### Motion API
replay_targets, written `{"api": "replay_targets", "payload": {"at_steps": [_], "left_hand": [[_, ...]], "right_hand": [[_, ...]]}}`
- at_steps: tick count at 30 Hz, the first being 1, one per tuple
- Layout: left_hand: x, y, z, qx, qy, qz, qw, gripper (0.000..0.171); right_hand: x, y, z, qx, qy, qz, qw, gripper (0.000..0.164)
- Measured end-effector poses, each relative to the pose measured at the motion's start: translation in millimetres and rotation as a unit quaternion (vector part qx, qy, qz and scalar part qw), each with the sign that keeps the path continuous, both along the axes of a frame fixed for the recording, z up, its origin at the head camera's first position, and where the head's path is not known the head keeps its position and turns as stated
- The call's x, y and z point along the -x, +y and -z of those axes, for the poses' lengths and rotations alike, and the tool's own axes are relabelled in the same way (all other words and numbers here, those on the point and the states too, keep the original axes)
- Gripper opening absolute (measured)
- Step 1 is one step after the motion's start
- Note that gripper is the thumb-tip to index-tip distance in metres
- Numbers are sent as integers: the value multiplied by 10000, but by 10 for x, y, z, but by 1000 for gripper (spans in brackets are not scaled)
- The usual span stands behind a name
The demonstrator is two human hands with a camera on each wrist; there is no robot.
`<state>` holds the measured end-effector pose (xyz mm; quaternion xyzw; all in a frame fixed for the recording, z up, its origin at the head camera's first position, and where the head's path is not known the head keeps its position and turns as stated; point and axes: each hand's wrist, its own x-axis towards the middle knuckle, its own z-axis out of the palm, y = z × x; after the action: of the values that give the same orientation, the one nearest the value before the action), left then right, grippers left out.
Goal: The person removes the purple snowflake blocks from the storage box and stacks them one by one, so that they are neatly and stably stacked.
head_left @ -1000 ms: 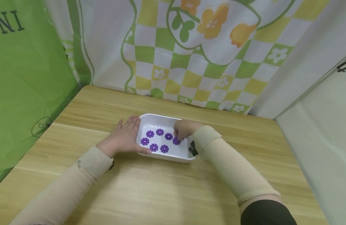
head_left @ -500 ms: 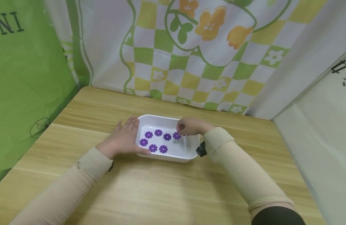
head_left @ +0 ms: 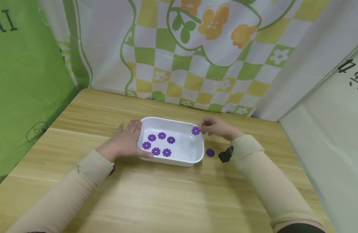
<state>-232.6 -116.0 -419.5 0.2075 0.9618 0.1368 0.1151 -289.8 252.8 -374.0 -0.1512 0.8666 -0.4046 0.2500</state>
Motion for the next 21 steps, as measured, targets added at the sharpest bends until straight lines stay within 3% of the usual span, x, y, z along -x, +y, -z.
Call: {"api": "replay_targets", "payload": {"at_steps": [3, 9, 21], "left_hand": [[10, 7, 0, -32, 3, 11, 10000, 148], [22, 7, 26, 13, -25, 20, 10000, 150], [6, -5, 23, -10, -17, -31, 10000, 149]], "right_hand": [[-9, 180, 66, 608, -297, 356, 9971, 14], [-60, 433, 185, 1097, -407, 749, 9903, 16], [-140, 639, 262, 1296, -460, 1016, 9853, 13]]}}
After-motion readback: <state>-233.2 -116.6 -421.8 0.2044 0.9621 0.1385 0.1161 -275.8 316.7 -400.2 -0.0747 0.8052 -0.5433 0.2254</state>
